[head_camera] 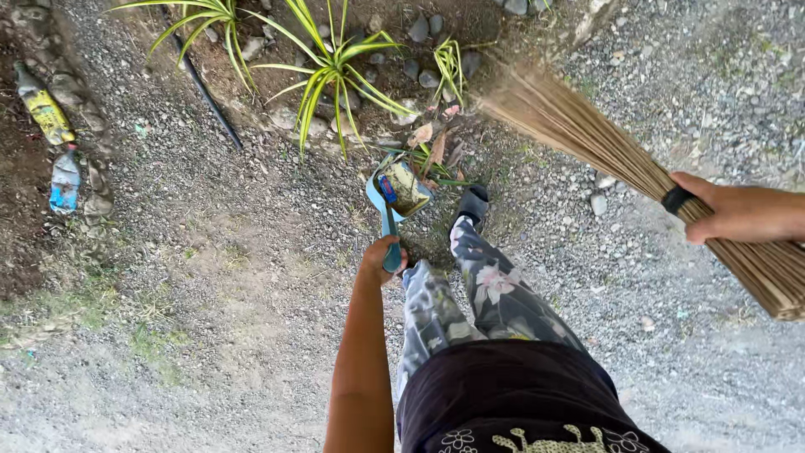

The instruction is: The person sweeps dirt and debris into a dustpan using a small broom and empties the dustpan into a black trash bin.

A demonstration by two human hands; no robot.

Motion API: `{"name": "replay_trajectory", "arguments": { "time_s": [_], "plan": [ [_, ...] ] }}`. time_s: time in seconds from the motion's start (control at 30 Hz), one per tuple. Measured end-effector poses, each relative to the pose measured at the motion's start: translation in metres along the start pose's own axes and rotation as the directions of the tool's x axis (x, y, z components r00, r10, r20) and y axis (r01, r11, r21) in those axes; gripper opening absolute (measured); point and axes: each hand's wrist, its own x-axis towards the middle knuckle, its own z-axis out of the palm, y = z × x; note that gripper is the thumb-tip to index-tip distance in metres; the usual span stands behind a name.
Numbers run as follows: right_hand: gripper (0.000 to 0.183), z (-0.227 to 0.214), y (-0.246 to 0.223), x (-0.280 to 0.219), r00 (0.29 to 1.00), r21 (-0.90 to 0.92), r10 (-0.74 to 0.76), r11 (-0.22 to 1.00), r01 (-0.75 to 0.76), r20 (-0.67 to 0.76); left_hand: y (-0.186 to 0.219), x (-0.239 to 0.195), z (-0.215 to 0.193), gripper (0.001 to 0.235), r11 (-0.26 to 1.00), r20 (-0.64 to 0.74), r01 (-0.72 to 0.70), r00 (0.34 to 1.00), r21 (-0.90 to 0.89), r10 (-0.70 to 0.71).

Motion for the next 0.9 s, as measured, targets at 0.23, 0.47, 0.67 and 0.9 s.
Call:
{"name": "replay_trajectory", "arguments": {
  "time_s": [0.23,0.47,0.67,0.9],
  "plan": [
    [0.126,0.111,-0.108,0.039,0.996,0.473,-0.041,0.878,0.073,-0.078,-0.002,0.0,-0.006,0.022,1.0,0.049,-0.009,0.999,0.024,0.008],
    [0.124,0.108,-0.093,-0.074,0.998,0.251,0.059,0.966,-0.062,0.017,-0.001,0.002,-0.017,0.02,0.992,0.128,-0.074,0.99,0.105,0.06],
    [0.12,0.05,-0.132,0.028,0.959,0.061,0.1,0.994,-0.087,-0.266,-0.006,0.005,-0.011,0.024,0.999,-0.029,0.0,1.0,0.04,0.001],
    [0.131,0.081,-0.069,0.056,0.992,0.103,-0.023,0.995,0.01,0.125,-0.006,0.001,-0.016,0.023,0.999,0.038,-0.007,0.999,0.048,0.006]
  ]
}}
